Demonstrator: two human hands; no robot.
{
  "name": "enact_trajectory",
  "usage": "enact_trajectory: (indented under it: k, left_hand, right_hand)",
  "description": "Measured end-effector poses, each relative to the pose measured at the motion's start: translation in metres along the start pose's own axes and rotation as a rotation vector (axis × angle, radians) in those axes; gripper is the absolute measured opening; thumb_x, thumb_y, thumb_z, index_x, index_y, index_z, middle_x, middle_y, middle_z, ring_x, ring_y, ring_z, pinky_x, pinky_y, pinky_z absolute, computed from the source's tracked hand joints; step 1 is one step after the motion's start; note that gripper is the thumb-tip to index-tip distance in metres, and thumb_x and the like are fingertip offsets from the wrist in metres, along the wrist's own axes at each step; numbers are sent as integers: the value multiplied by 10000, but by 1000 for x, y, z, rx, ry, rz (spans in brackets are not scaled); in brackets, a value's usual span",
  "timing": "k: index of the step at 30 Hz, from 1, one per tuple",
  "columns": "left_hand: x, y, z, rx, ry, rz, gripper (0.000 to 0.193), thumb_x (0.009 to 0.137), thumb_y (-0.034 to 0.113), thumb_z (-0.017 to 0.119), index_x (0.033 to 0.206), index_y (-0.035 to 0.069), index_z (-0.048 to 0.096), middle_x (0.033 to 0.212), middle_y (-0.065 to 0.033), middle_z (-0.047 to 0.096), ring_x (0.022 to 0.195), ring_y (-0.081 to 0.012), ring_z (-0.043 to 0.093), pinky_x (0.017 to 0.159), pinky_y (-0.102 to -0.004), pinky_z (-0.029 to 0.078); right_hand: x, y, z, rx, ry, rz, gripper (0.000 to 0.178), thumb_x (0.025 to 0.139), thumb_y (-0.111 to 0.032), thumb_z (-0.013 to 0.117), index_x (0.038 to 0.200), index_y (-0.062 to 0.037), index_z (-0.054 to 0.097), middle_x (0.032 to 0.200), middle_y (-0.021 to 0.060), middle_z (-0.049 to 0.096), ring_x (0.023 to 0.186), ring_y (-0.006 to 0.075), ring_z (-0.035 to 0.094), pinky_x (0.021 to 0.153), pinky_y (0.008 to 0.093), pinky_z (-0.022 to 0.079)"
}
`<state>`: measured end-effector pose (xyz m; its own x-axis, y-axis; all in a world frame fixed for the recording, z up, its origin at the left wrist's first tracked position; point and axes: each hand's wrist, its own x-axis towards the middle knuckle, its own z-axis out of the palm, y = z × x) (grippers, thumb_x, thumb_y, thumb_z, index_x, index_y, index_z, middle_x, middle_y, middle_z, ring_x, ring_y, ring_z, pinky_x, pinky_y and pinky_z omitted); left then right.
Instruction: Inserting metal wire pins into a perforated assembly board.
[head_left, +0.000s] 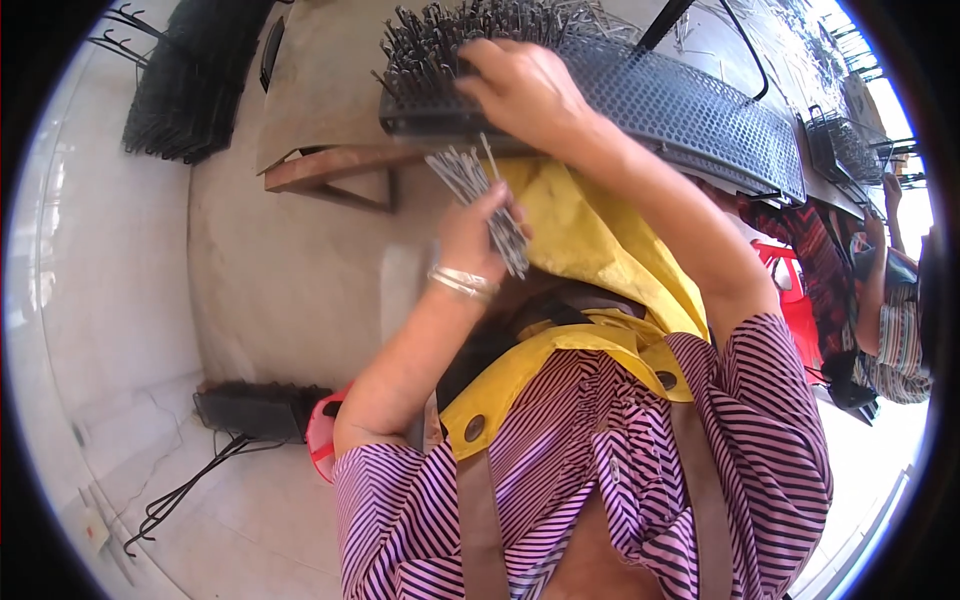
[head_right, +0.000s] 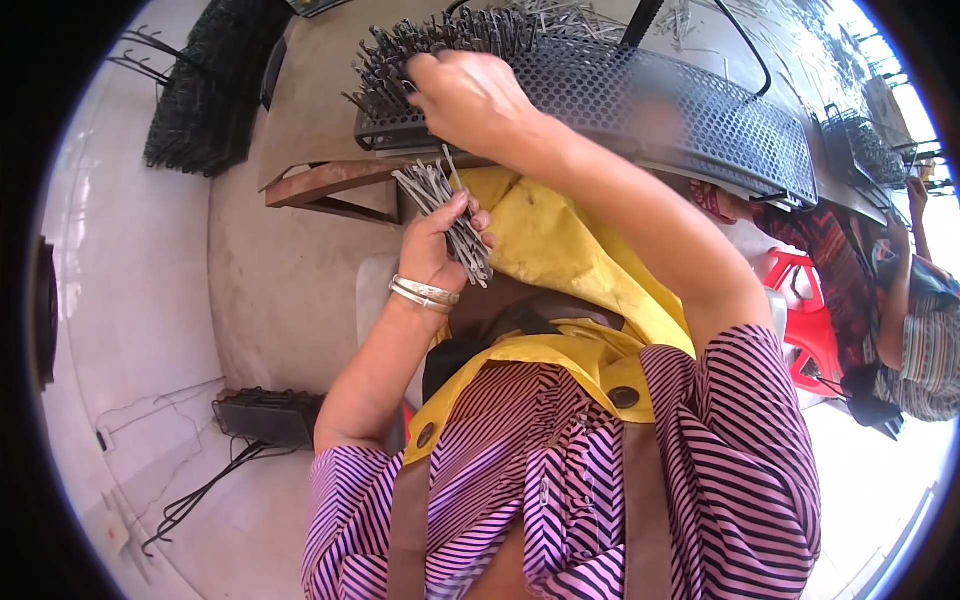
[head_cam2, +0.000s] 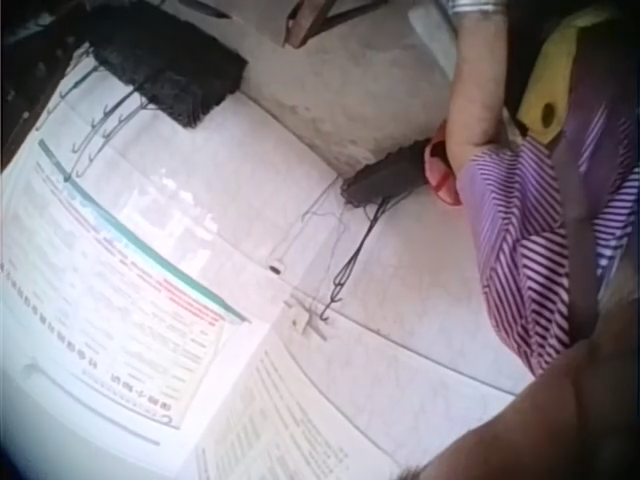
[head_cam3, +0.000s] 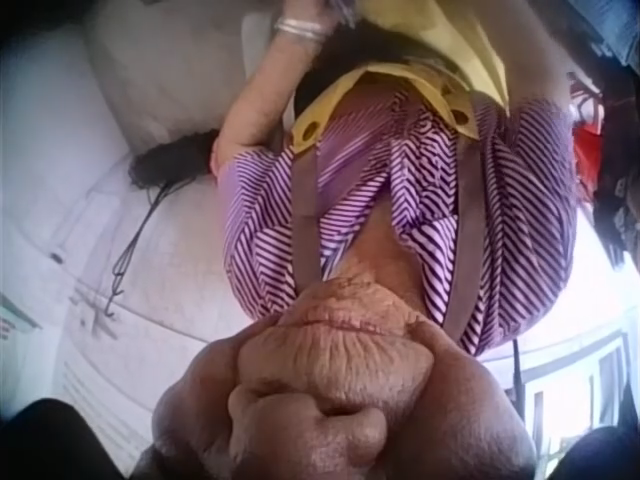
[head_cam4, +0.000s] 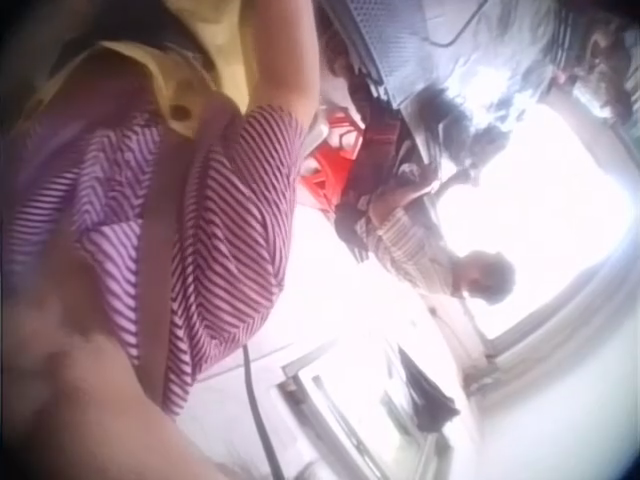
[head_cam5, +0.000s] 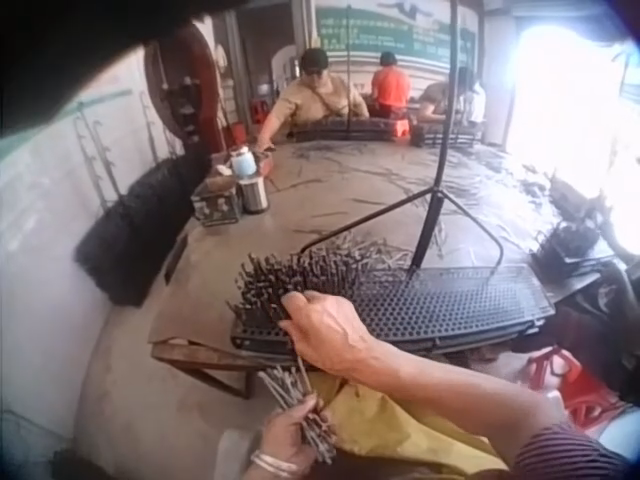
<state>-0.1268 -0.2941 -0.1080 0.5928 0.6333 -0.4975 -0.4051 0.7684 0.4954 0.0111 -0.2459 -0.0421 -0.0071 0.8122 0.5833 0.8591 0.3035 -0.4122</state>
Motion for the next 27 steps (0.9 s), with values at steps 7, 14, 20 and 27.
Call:
enact_trajectory:
  k: [7, 14, 20, 27]
  left_hand:
    - [-6, 2, 10, -53, -121, 36, 82, 803, 119, 524, 847, 54, 500, 731, -36, 519, 624, -159, 488, 555, -328, 442]
    - [-1, -2, 2, -97, 49, 22, 82, 787, 95, 517, 857, 56, 499, 737, -33, 509, 672, -164, 499, 651, -380, 467]
    - [0, -2, -1, -139, 26, -28, 174, 759, 50, 505, 931, 33, 484, 716, -26, 489, 696, -157, 496, 637, -376, 462]
    - [-2, 2, 3, -88, 83, -17, 161, 759, 18, 520, 918, 23, 498, 733, -42, 521, 683, -171, 524, 583, -345, 465]
  right_hand:
    - [-41, -2, -19, 740, -318, 718, 88, 683, -13, 575, 745, 47, 553, 575, 89, 562, 425, 111, 520, 376, 226, 417]
    - [-8, 8, -20, 803, 257, 546, 138, 717, -8, 587, 835, 43, 538, 619, 71, 585, 494, 106, 558, 440, 210, 450]
    - [0, 11, 3, 450, 431, 170, 154, 712, -22, 596, 850, -1, 533, 648, 99, 600, 526, 135, 590, 474, 222, 458]
    - [7, 13, 14, 297, 479, -115, 144, 704, -33, 595, 836, -18, 538, 613, 115, 569, 537, 240, 576, 477, 281, 452]
